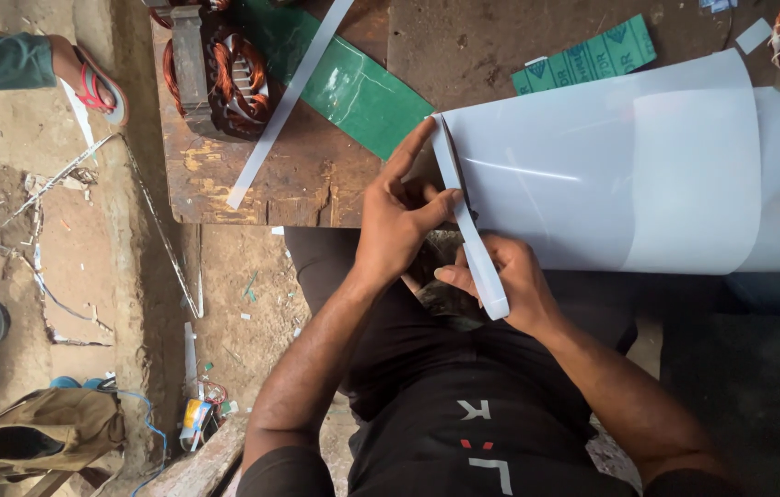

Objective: Cutting a white insulation sheet into thin strips using large scissors.

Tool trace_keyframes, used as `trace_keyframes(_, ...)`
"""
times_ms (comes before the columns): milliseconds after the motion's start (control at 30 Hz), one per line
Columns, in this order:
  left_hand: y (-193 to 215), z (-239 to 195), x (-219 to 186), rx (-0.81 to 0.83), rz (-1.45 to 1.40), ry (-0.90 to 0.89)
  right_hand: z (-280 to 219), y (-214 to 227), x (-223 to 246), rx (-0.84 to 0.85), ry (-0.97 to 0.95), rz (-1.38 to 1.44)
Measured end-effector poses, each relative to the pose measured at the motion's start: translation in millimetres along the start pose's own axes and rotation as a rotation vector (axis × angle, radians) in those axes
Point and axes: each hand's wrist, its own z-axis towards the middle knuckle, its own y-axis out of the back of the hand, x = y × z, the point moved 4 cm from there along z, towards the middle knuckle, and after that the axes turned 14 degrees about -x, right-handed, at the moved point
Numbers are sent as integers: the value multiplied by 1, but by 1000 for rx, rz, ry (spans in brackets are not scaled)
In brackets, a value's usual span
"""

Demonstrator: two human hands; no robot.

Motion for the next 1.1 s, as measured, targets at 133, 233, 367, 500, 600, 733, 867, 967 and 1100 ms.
trace_keyframes(133,2,0,4,3,-31,15,-1,-3,6,-22,-89,36)
trace_keyframes(233,1,0,-4,0,-31,-12,-2,-2,0,-38,44,-16)
trace_keyframes(367,2,-1,0,-9,-12,-7,-1,-2,2,-41,21,-75)
trace_keyframes(500,-1,-3,-19,7,-15,23,2,-2,8,-46,15,-54)
trace_keyframes(600,-1,0,-30,6,-19,33,6,-3,16,-54,142,-62)
trace_keyframes(733,-4,4,-38,20,-53,20,16,-2,1,36,90,243)
trace_keyframes(867,1,14,-52,-81,-71,-124,18,8,34,-59,106,23)
trace_keyframes(967,24,39,-38,-234,-99,-341,28,26,30,-177,242,40)
trace_keyframes(1100,60,91,-12,-557,-324,-470,32,37,35,-405,246,231)
